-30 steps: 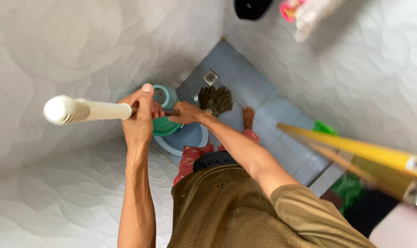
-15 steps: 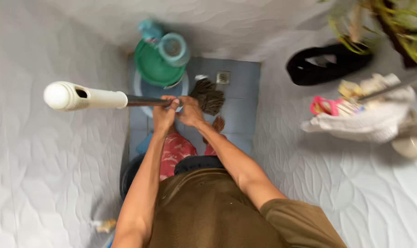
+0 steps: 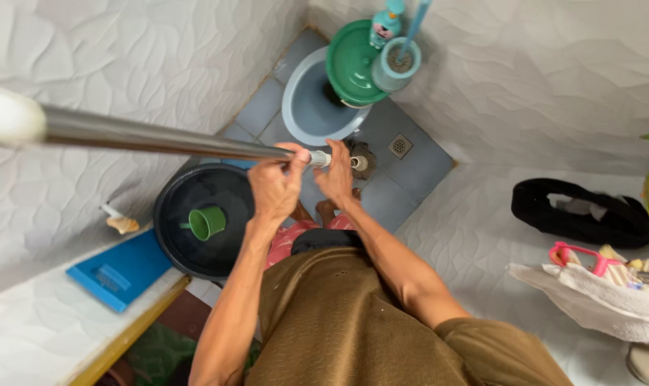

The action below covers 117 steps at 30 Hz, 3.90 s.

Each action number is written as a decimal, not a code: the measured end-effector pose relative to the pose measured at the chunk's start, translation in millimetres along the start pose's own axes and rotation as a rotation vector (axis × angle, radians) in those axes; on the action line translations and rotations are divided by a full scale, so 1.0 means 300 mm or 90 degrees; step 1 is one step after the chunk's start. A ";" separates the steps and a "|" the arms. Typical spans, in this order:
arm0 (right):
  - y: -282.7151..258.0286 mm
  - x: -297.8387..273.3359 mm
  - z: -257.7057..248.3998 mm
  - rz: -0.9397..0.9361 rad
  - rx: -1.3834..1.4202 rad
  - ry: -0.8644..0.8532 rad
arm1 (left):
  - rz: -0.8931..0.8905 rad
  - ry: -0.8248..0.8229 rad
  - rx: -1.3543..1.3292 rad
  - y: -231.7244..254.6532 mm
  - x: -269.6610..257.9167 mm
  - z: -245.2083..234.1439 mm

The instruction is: The person mops the tiled floor, wrings a mop by hand, and uses a brush and sponge to scrub the toilet and floor areas.

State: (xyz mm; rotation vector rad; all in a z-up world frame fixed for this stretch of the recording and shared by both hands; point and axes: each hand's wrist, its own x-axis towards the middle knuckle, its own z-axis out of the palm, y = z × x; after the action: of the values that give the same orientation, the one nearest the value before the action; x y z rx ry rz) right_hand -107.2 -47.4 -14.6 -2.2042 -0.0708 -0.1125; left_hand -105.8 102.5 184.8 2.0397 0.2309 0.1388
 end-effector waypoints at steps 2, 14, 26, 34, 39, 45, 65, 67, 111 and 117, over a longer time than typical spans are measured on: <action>-0.073 0.078 -0.041 0.087 -0.021 -0.219 | 0.015 0.065 0.028 0.089 -0.001 -0.164; -0.460 -0.077 0.411 0.003 0.584 -0.588 | 0.076 -0.057 0.314 -0.021 -0.048 -0.515; -0.680 -0.089 0.437 -0.269 -0.494 -0.778 | -0.317 -0.245 0.395 -0.386 -0.192 -0.610; -0.054 -0.034 0.329 0.563 0.089 -0.688 | -0.429 -0.297 0.357 -0.319 -0.294 -0.625; 0.008 -0.111 0.469 0.950 0.462 -0.178 | -0.454 -0.311 0.352 -0.266 -0.324 -0.735; -0.018 -0.149 0.474 0.884 0.708 -0.158 | -0.357 -0.327 0.457 -0.172 -0.257 -0.725; -0.173 -0.233 0.166 0.696 0.629 -0.134 | -0.308 -0.363 0.173 -0.456 -0.135 0.031; -0.206 -0.225 0.128 0.687 0.605 -0.172 | -0.250 -0.351 0.189 -0.467 -0.151 0.005; -0.427 0.482 -0.071 0.531 1.484 -0.254 | -0.177 -0.667 -1.380 -0.225 0.548 0.309; -0.386 0.568 -0.115 0.492 1.490 -0.269 | -0.312 -0.305 -1.347 -0.256 0.693 0.262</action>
State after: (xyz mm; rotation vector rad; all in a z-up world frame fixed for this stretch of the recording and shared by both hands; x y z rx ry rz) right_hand 49.5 -4.6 116.6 0.2105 0.2854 0.5838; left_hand 104.5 115.3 80.2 -0.1437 0.1235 -0.3180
